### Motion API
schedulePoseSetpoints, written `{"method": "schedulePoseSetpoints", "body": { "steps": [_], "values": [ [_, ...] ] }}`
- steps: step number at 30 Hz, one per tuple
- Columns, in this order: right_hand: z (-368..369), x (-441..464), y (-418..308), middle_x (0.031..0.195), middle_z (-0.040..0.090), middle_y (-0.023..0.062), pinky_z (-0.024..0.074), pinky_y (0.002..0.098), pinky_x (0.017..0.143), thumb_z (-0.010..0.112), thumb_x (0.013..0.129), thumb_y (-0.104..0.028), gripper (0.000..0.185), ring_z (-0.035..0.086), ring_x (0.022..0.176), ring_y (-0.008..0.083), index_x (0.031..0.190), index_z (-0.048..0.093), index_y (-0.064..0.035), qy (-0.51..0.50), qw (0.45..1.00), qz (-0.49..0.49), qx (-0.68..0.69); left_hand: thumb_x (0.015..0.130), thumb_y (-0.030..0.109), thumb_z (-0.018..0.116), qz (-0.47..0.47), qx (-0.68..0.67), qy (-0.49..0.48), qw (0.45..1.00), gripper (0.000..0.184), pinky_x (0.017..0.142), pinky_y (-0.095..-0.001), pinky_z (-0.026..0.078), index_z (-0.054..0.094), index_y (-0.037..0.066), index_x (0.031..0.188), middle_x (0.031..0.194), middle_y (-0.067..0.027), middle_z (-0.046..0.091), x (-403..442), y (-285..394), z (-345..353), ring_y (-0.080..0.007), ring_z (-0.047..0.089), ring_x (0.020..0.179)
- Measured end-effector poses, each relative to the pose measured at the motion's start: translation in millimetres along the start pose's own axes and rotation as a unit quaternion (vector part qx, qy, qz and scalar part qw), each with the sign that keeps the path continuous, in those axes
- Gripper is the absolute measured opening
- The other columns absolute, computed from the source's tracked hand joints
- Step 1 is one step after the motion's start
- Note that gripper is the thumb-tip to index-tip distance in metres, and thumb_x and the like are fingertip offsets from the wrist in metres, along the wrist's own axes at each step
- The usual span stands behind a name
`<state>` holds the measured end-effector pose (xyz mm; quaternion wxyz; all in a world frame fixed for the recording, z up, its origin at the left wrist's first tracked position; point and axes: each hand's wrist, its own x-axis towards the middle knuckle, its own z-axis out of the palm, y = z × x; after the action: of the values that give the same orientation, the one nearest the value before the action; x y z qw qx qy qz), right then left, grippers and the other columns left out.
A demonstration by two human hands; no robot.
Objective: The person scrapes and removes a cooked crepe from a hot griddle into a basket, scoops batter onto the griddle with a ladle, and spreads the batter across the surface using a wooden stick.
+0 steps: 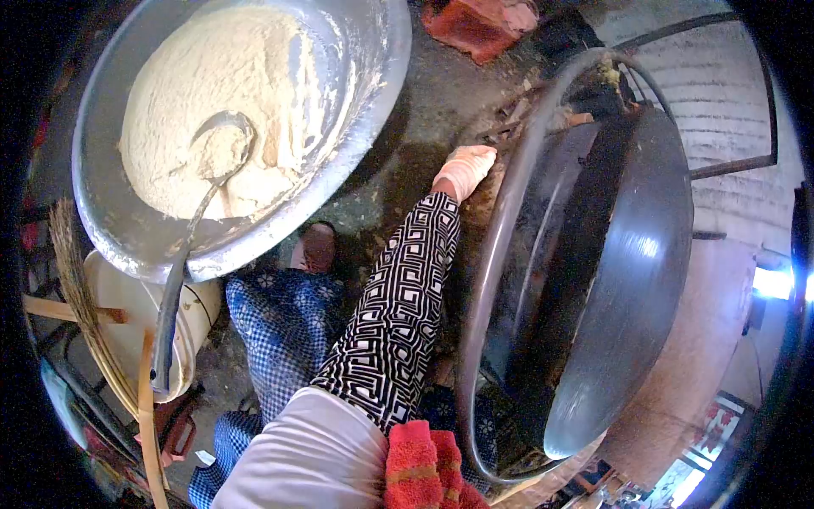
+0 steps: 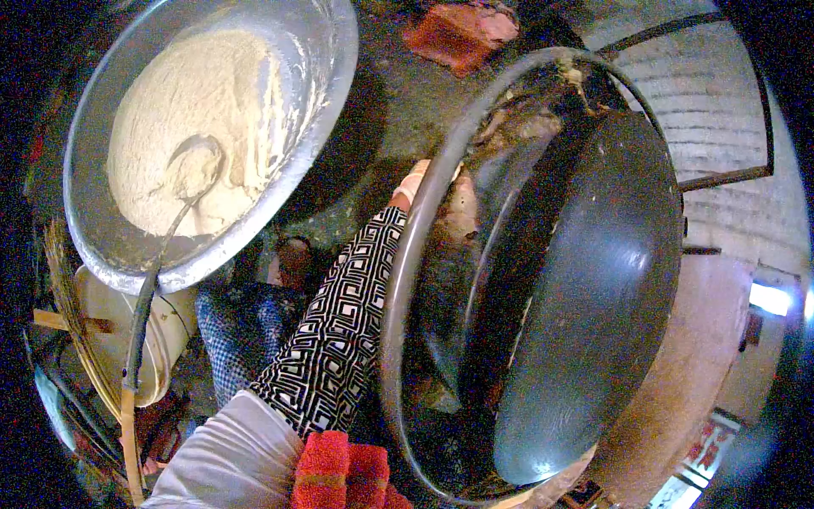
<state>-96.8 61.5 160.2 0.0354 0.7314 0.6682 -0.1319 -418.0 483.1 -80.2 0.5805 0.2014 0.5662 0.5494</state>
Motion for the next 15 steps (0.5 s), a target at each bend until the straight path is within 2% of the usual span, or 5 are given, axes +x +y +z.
{"method": "schedulePoseSetpoints", "body": {
  "steps": [3,5,6,10,15],
  "values": [
    [-4,-11,2,0.134,0.049,0.0284,0.0380,0.0495,0.105,0.058,0.089,-0.034,0.063,0.047,0.122,0.0459,0.139,0.042,0.0003,0.002,1.000,0.004,0.003,0.093,0.038,0.053,0.083,0.088,0.029,0.992,0.040,0.096,-0.0341,0.045,0.068,0.007,0.114,0.115,-0.0114,0.069,35,-32,11,-0.0240,0.063,0.111],
    [-9,-18,3,0.134,0.049,0.0284,0.0380,0.0496,0.104,0.059,0.089,-0.034,0.063,0.047,0.122,0.0461,0.139,0.042,0.0004,0.006,1.000,0.006,0.002,0.093,0.036,0.054,0.301,0.242,0.058,0.921,0.040,0.097,-0.0327,0.045,0.068,0.006,0.114,0.115,-0.0107,0.069,36,-28,7,-0.0224,0.062,0.112],
    [-11,-22,4,0.134,0.049,0.0285,0.0380,0.0497,0.104,0.059,0.089,-0.034,0.063,0.047,0.122,0.0462,0.139,0.042,0.0005,0.008,1.000,0.006,0.004,0.092,0.032,0.055,0.114,0.005,0.011,0.993,0.038,0.097,-0.0299,0.044,0.069,0.004,0.114,0.114,-0.0096,0.070,28,-32,9,-0.0196,0.062,0.110],
    [-24,-40,2,0.134,0.049,0.0287,0.0380,0.0499,0.104,0.059,0.088,-0.034,0.063,0.047,0.122,0.0466,0.139,0.042,0.0007,0.017,1.000,-0.005,0.014,0.090,0.027,0.061,0.160,-0.107,0.009,0.981,0.033,0.095,-0.0288,0.044,0.069,0.004,0.113,0.109,-0.0072,0.072,-30,6,-3,-0.0164,0.062,0.104],
    [-42,-59,-7,0.133,0.049,0.0289,0.0380,0.0501,0.104,0.059,0.088,-0.034,0.064,0.047,0.121,0.0470,0.139,0.042,0.0010,0.042,0.998,-0.018,0.033,0.091,0.030,0.062,0.112,-0.079,0.037,0.990,0.033,0.091,-0.0295,0.046,0.071,0.006,0.110,0.105,-0.0053,0.073,-42,19,-3,-0.0164,0.064,0.099]
  ]
}}
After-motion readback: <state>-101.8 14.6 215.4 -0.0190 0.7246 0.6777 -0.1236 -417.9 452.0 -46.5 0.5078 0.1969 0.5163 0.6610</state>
